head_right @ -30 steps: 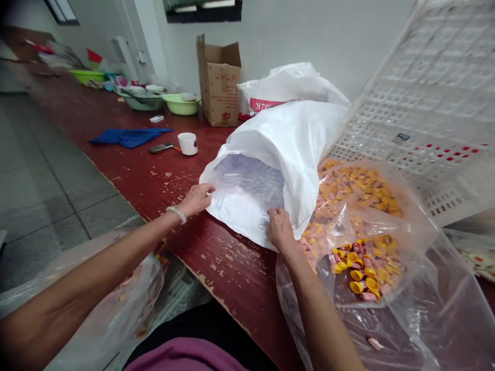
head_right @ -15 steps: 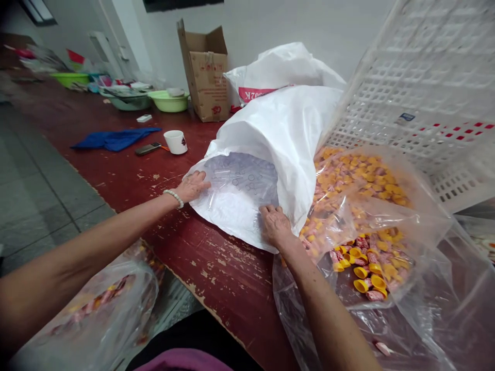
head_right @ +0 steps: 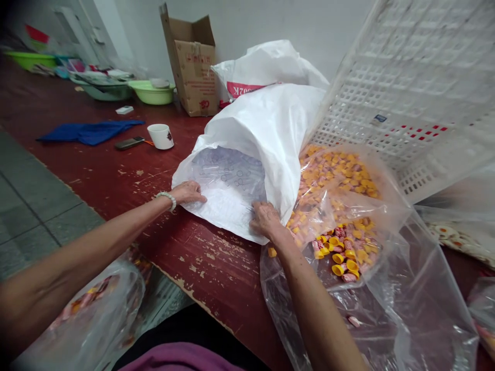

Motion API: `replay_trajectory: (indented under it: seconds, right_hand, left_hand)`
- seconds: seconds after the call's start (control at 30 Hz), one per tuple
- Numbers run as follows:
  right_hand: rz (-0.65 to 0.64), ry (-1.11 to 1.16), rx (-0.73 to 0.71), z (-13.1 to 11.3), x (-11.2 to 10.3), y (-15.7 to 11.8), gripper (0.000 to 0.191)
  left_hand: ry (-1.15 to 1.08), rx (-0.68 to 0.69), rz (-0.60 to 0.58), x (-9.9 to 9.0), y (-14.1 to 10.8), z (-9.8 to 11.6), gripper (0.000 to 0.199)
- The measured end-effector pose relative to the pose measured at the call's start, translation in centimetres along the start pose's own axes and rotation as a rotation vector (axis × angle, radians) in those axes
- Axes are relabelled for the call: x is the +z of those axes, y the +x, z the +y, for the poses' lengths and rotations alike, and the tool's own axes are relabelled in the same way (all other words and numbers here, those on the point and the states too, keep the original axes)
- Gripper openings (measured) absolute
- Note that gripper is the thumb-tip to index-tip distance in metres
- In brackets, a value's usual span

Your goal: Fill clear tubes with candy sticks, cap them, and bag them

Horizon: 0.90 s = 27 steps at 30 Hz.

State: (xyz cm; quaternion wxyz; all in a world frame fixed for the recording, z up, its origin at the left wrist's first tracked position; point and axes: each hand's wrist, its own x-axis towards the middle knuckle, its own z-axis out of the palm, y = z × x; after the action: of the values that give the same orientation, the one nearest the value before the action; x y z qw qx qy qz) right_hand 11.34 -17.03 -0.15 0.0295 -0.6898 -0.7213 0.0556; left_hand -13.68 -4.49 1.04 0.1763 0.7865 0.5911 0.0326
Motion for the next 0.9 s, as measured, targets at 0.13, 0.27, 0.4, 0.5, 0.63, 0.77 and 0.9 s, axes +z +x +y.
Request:
replay_trajectory:
  seconds: [0.13, 0.27, 0.4, 0.5, 0.63, 0.77, 0.9]
  right_hand:
    - [0.053, 0.078, -0.011, -0.4, 0.1, -0.5, 0.032]
    - [0.216, 0.321, -0.138, -1.9, 1.0, -1.2, 0.028]
    - [0.413, 0.501, -0.256, -3.5, 2.2, -1.7, 0.025]
    - [0.478, 0.589, -0.265, -4.3, 2.8, -2.1, 0.028]
    - [0.416, 0.734, -0.249, -5.2, 2.5, -2.8, 0.028]
    - [0.255, 0.85, -0.167, -6.1, 2.0, -3.2, 0.045]
    - [0.184, 0.812, -0.175, -6.5, 2.1, -3.4, 0.058]
  left_hand:
    - [-0.135, 0.097, 0.091, 0.3, -2.2, 0.6, 0.021]
    - [-0.793, 0.27, -0.041, 2.3, -5.6, 2.1, 0.033]
    - [-1.286, 0.12, -0.247, 4.0, -8.2, 3.8, 0.031]
    - [-1.414, 0.025, -0.393, 4.3, -9.0, 4.3, 0.028]
    - [-1.493, 0.043, -0.446, 4.4, -9.5, 4.0, 0.029]
    - [-1.544, 0.151, -0.433, 4.8, -10.0, 3.8, 0.041]
    - [-1.569, 0.244, -0.468, 5.4, -10.0, 3.9, 0.05]
